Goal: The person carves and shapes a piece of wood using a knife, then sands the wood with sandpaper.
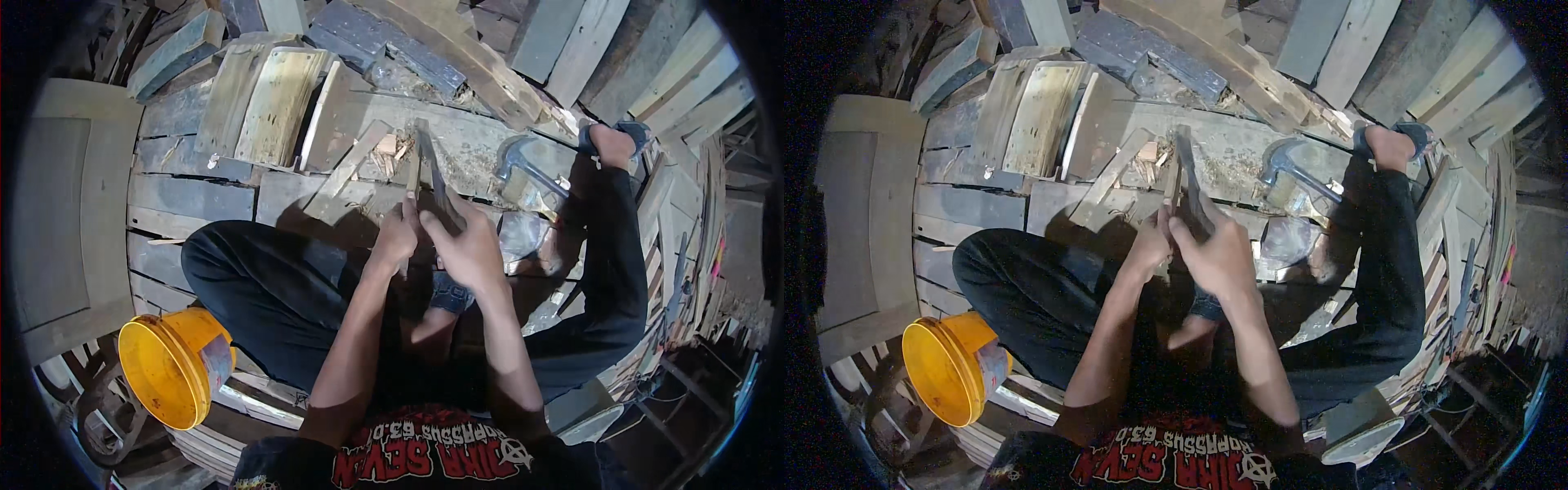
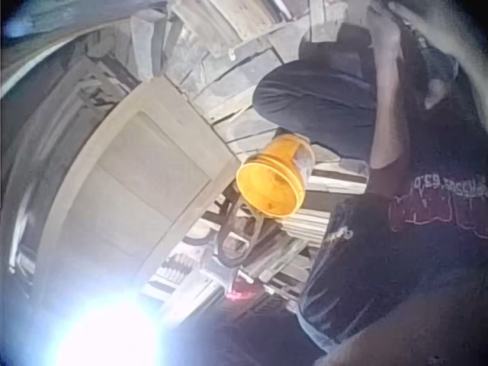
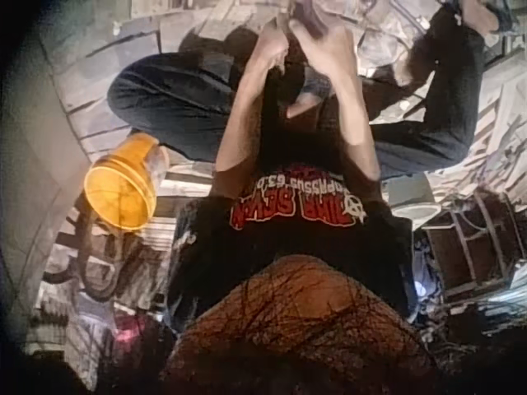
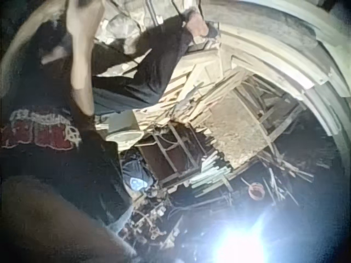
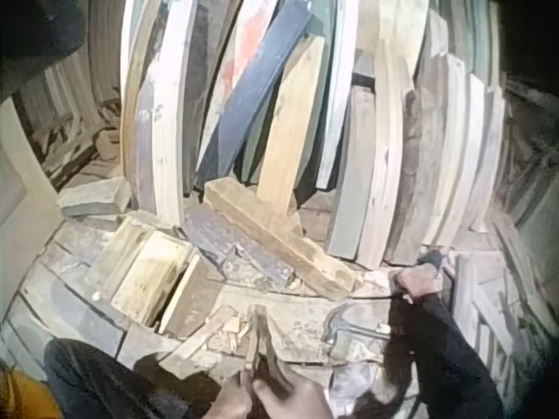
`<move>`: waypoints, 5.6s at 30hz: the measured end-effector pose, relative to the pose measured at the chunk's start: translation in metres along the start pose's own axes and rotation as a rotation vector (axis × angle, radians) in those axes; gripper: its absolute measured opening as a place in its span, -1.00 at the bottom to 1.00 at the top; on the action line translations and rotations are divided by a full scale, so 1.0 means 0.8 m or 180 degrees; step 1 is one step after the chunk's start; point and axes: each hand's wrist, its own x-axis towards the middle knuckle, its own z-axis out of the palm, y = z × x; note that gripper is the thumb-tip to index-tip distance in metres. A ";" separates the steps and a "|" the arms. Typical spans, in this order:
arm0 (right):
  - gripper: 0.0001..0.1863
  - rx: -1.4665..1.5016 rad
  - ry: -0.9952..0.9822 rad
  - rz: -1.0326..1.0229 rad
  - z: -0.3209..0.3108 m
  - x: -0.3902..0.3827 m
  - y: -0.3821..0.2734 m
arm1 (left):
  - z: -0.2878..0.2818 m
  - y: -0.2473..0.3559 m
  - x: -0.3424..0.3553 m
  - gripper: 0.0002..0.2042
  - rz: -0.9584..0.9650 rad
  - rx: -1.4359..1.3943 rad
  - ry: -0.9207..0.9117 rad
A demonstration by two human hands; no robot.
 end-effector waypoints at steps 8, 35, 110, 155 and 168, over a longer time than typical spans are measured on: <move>-0.33 -0.0002 -0.0157 0.0251 -0.002 -0.007 0.010 | 0.001 -0.007 0.001 -0.39 0.0666 0.0277 0.0003; -0.35 -0.0283 0.0114 -0.0025 0.003 -0.047 0.010 | -0.002 -0.007 0.024 -0.29 0.0571 0.1288 0.0303; -0.46 -0.0695 -0.0272 0.0380 -0.018 -0.024 -0.007 | 0.001 0.036 -0.002 -0.29 0.0712 0.2233 0.0652; -0.49 -0.0281 -0.0293 0.0710 -0.012 -0.026 0.006 | 0.014 0.024 0.008 -0.33 0.0253 0.2262 0.1009; -0.47 -0.0284 0.0113 -0.0118 0.016 -0.034 0.026 | 0.008 -0.004 0.029 -0.28 0.0465 0.2607 0.1026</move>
